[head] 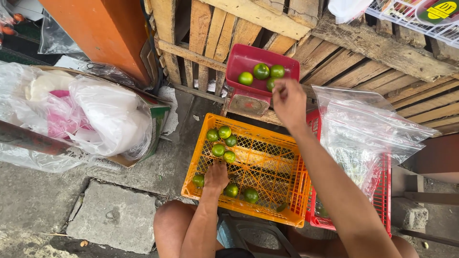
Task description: Picking limes from a crate, weighing them on a scale, and placing them into plastic bags for packaging.
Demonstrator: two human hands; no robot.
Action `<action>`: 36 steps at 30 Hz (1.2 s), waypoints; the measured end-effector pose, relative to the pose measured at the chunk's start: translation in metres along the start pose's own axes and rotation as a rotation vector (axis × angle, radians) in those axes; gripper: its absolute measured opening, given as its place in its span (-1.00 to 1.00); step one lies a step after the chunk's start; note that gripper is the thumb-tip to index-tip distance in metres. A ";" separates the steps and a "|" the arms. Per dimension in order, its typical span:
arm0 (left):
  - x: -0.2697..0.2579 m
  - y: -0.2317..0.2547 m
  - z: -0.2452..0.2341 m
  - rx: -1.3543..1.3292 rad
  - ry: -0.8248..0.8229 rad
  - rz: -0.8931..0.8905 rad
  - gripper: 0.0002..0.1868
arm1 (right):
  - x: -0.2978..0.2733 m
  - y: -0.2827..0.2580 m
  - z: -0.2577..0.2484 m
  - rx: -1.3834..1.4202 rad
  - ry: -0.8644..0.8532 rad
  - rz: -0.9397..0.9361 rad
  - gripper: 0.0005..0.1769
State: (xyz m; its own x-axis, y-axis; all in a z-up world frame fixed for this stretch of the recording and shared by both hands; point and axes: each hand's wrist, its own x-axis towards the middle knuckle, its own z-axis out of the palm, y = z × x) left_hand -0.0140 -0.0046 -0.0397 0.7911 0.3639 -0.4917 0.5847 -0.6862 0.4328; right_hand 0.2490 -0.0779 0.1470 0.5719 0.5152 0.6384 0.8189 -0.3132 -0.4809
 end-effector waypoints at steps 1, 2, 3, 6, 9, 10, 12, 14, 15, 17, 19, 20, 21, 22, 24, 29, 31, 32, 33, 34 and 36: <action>-0.003 0.002 -0.005 -0.001 0.001 -0.001 -0.49 | -0.020 -0.006 0.001 0.001 -0.001 -0.002 -0.78; -0.007 0.004 -0.010 -0.031 0.020 -0.006 -0.49 | -0.041 -0.013 0.001 0.049 -0.043 -0.047 -0.79; -0.011 0.006 -0.015 -0.060 0.039 -0.010 -0.50 | -0.062 -0.019 0.002 0.098 -0.085 -0.093 -0.76; -0.009 0.004 -0.013 -0.054 0.067 -0.015 -0.48 | -0.134 -0.049 0.000 0.149 -0.572 0.044 -0.63; -0.009 0.002 -0.005 -0.064 0.095 -0.046 -0.50 | -0.183 -0.075 0.006 0.219 -1.103 0.290 -0.54; -0.006 0.001 -0.005 -0.061 0.092 -0.047 -0.50 | -0.190 -0.082 0.010 0.222 -1.102 0.293 -0.54; 0.000 0.000 -0.005 -0.109 0.132 -0.102 -0.41 | -0.204 -0.096 0.017 0.170 -1.245 0.385 -0.54; -0.003 -0.001 -0.007 -0.128 0.145 -0.098 -0.41 | -0.232 -0.087 0.037 0.149 -1.201 0.334 -0.55; -0.003 -0.002 -0.008 -0.147 0.159 -0.094 -0.41 | -0.245 -0.082 0.047 0.128 -1.157 0.282 -0.55; 0.000 -0.004 -0.004 -0.145 0.165 -0.095 -0.39 | -0.251 -0.085 0.048 0.145 -1.151 0.307 -0.59; 0.003 -0.003 -0.007 -0.141 0.176 -0.094 -0.38 | -0.243 -0.084 0.048 0.163 -1.141 0.327 -0.62; 0.001 -0.002 -0.008 -0.130 0.174 -0.112 -0.35 | -0.237 -0.083 0.046 0.146 -1.178 0.356 -0.59; -0.002 -0.001 -0.008 -0.120 0.171 -0.129 -0.32 | -0.230 -0.082 0.044 0.129 -1.216 0.384 -0.56; -0.005 0.000 -0.012 -0.122 0.168 -0.134 -0.32 | -0.211 -0.080 0.038 0.131 -1.221 0.385 -0.56; -0.011 0.002 -0.016 -0.004 0.137 -0.143 -0.44 | -0.174 -0.075 0.028 0.488 -1.000 0.676 -0.71; -0.008 -0.008 -0.004 0.019 0.095 -0.176 -0.46 | -0.038 -0.096 -0.019 0.712 -0.484 0.733 -0.67; -0.003 -0.012 0.002 0.016 0.080 -0.181 -0.45 | 0.006 -0.082 -0.016 0.676 -0.357 0.629 -0.67; -0.005 -0.011 -0.002 0.014 0.075 -0.169 -0.45 | 0.022 -0.062 -0.005 0.546 -0.326 0.568 -0.60; -0.007 -0.009 -0.007 0.012 0.071 -0.158 -0.45 | 0.038 -0.042 0.007 0.417 -0.294 0.506 -0.50; -0.010 -0.008 -0.009 0.012 0.071 -0.158 -0.45 | 0.048 -0.032 0.017 0.417 -0.294 0.506 -0.50; -0.012 -0.005 -0.017 0.018 0.043 -0.156 -0.44 | 0.068 -0.011 0.035 0.034 -0.378 0.459 -0.46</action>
State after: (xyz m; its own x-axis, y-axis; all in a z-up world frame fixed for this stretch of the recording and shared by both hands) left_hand -0.0237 0.0052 -0.0235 0.6982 0.4933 -0.5188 0.6979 -0.6303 0.3400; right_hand 0.2772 -0.0113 0.1749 0.8051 0.5837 0.1054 0.4868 -0.5487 -0.6797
